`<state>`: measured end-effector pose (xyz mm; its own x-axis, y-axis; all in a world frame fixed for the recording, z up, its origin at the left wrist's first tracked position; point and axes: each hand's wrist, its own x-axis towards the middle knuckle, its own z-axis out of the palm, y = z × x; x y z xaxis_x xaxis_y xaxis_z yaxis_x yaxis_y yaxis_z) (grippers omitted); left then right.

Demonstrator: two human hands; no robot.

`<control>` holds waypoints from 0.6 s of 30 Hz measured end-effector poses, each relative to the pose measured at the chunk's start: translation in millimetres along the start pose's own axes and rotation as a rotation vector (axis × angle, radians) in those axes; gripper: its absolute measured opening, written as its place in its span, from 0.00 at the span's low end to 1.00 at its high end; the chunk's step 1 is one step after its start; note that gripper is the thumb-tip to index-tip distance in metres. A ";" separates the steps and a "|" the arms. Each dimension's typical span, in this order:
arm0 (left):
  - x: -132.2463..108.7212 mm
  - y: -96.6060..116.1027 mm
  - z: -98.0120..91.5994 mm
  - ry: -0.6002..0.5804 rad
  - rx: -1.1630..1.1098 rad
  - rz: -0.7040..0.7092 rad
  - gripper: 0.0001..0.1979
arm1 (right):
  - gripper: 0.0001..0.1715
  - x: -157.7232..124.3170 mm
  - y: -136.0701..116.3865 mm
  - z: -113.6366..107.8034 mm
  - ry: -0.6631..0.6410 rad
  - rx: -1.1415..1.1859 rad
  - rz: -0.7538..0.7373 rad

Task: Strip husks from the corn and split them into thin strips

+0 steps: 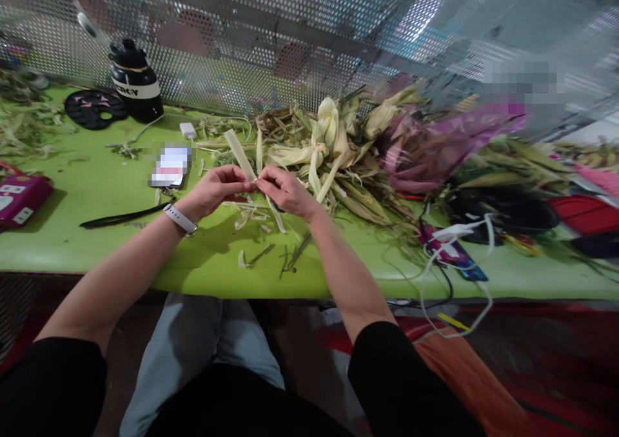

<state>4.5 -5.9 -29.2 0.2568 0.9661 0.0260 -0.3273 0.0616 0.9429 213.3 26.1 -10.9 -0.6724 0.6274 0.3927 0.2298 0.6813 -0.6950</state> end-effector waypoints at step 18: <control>-1.5 8.2 2.7 0.095 -0.190 -0.078 0.04 | 0.15 2.0 12.8 4.8 0.267 -0.112 -0.153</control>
<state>3.9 -7.5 -20.6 0.2037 0.9754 -0.0844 -0.4779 0.1743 0.8610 211.5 34.2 -21.9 -0.5004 0.5808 0.6420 0.2257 0.8034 -0.5510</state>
